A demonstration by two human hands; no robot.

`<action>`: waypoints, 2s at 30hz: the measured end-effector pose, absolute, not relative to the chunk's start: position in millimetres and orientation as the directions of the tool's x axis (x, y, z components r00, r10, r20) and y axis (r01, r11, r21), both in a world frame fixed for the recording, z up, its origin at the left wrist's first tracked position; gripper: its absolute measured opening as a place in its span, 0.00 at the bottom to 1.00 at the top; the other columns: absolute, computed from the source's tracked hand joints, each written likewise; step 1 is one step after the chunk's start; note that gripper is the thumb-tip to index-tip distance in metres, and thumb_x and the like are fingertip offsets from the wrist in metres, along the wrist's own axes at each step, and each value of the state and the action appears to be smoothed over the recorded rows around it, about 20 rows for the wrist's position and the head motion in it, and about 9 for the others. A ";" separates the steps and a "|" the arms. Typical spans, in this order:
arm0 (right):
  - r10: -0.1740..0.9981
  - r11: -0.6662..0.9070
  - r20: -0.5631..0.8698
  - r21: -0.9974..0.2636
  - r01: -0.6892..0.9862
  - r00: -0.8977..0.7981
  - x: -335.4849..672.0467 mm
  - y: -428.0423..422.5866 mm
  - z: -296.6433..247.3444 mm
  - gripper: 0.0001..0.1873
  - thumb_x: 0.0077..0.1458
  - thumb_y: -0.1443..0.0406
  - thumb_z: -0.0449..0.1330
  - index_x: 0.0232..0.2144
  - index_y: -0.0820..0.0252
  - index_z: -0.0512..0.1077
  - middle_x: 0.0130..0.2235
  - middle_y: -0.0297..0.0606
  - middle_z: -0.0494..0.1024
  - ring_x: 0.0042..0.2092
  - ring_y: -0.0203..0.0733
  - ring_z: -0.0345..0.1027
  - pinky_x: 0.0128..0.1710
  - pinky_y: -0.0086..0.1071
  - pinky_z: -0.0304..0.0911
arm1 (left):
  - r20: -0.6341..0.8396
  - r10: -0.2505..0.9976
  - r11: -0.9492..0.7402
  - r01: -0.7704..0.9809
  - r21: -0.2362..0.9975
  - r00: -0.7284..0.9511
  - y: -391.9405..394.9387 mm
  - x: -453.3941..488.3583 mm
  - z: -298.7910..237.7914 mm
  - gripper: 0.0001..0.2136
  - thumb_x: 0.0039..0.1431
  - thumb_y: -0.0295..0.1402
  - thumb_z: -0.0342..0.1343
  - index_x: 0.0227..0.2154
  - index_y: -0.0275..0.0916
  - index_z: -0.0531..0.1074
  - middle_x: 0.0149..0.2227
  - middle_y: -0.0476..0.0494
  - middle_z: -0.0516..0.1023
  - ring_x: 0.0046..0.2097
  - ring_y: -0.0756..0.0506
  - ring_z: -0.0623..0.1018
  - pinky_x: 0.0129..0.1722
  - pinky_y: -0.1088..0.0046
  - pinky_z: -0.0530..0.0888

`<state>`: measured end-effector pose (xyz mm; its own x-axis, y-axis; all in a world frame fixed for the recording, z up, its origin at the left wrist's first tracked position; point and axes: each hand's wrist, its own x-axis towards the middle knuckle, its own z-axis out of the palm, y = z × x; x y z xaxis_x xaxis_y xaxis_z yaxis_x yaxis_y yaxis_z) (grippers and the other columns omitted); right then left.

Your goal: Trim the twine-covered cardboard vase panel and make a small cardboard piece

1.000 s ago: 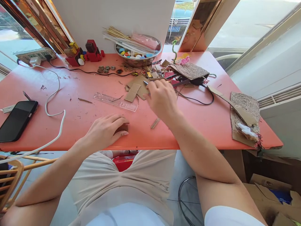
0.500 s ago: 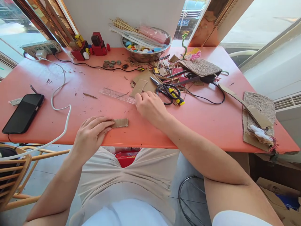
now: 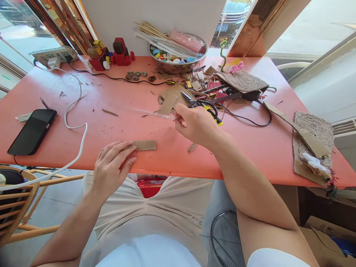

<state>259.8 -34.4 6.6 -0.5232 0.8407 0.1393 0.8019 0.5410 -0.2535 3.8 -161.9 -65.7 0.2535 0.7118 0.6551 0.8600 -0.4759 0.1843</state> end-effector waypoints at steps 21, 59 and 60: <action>0.627 0.771 0.027 -0.169 0.614 -0.779 235.7 -65.5 -6.2 0.10 0.63 0.72 0.53 0.42 0.64 0.74 0.43 0.52 0.80 0.44 0.52 0.74 0.43 0.37 0.65 | 0.611 0.732 -0.499 0.847 0.181 0.301 -174.1 -1.7 -73.7 0.24 0.70 0.27 0.53 0.67 0.45 0.69 0.56 0.41 0.85 0.56 0.40 0.83 0.61 0.60 0.78; 0.534 0.839 0.368 -0.338 0.426 -0.761 278.0 -76.0 -36.1 0.10 0.71 0.62 0.56 0.49 0.55 0.75 0.42 0.44 0.84 0.43 0.46 0.79 0.43 0.38 0.76 | 0.714 0.668 -0.447 0.880 0.162 0.209 -188.9 -8.0 -89.3 0.23 0.71 0.29 0.53 0.67 0.43 0.68 0.50 0.39 0.85 0.52 0.40 0.84 0.59 0.61 0.76; 0.523 0.847 0.371 -0.330 0.417 -0.767 278.2 -75.9 -36.1 0.11 0.71 0.61 0.56 0.50 0.55 0.76 0.42 0.44 0.85 0.43 0.47 0.79 0.43 0.38 0.76 | 0.715 0.667 -0.450 0.879 0.160 0.211 -188.8 -8.0 -89.1 0.22 0.71 0.29 0.53 0.66 0.43 0.69 0.49 0.38 0.85 0.52 0.40 0.84 0.59 0.61 0.76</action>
